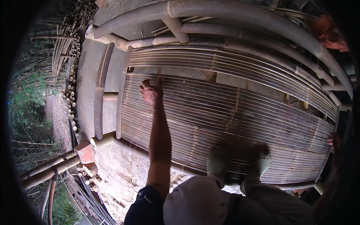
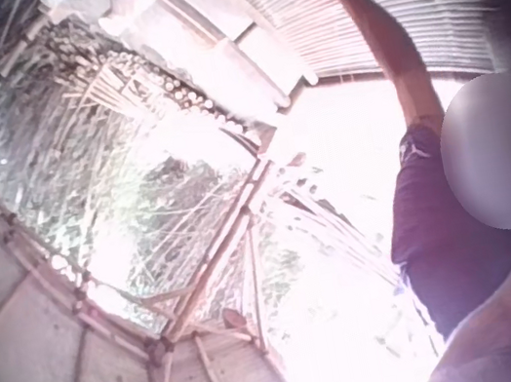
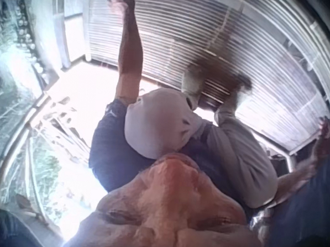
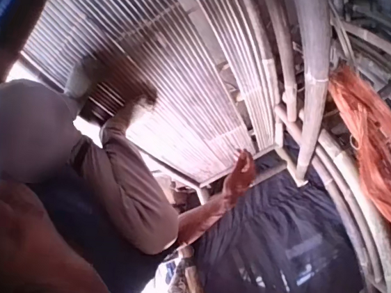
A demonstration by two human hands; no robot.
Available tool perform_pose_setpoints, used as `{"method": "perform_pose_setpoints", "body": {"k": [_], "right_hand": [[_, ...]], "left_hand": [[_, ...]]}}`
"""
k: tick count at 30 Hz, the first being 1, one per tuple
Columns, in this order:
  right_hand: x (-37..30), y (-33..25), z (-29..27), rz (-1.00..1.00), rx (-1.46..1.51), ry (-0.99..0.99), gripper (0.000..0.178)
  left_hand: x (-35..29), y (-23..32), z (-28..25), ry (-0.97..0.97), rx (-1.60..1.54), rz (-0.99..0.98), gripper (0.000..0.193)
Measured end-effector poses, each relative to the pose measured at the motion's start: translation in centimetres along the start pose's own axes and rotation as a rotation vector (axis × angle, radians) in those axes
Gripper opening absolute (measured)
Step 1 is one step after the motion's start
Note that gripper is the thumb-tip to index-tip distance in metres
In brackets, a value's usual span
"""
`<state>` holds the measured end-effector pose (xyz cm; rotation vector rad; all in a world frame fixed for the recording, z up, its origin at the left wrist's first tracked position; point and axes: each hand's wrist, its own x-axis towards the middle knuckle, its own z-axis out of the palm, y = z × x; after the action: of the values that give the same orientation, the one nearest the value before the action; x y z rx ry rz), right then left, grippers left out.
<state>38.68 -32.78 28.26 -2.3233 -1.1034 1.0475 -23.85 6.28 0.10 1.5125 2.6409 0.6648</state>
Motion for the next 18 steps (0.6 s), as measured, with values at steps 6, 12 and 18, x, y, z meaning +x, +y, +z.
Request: {"method": "perform_pose_setpoints", "body": {"k": [6, 12, 18], "right_hand": [[1.4, -1.3, 0.6, -0.122, -0.177, 0.23, 0.032], [6.8, -13.7, 13.3, -0.338, -0.009, -0.083, 0.022], [4.9, -21.4, 27.4, -0.884, 0.411, -0.69, 0.097]], "left_hand": [[2.9, -2.5, 2.4, -0.345, 0.104, 0.121, 0.049], [4.3, -2.2, -5.1, -1.397, -1.019, -0.505, 0.04], [-14.9, 14.3, -24.4, -1.433, -1.256, -0.025, 0.045]]}}
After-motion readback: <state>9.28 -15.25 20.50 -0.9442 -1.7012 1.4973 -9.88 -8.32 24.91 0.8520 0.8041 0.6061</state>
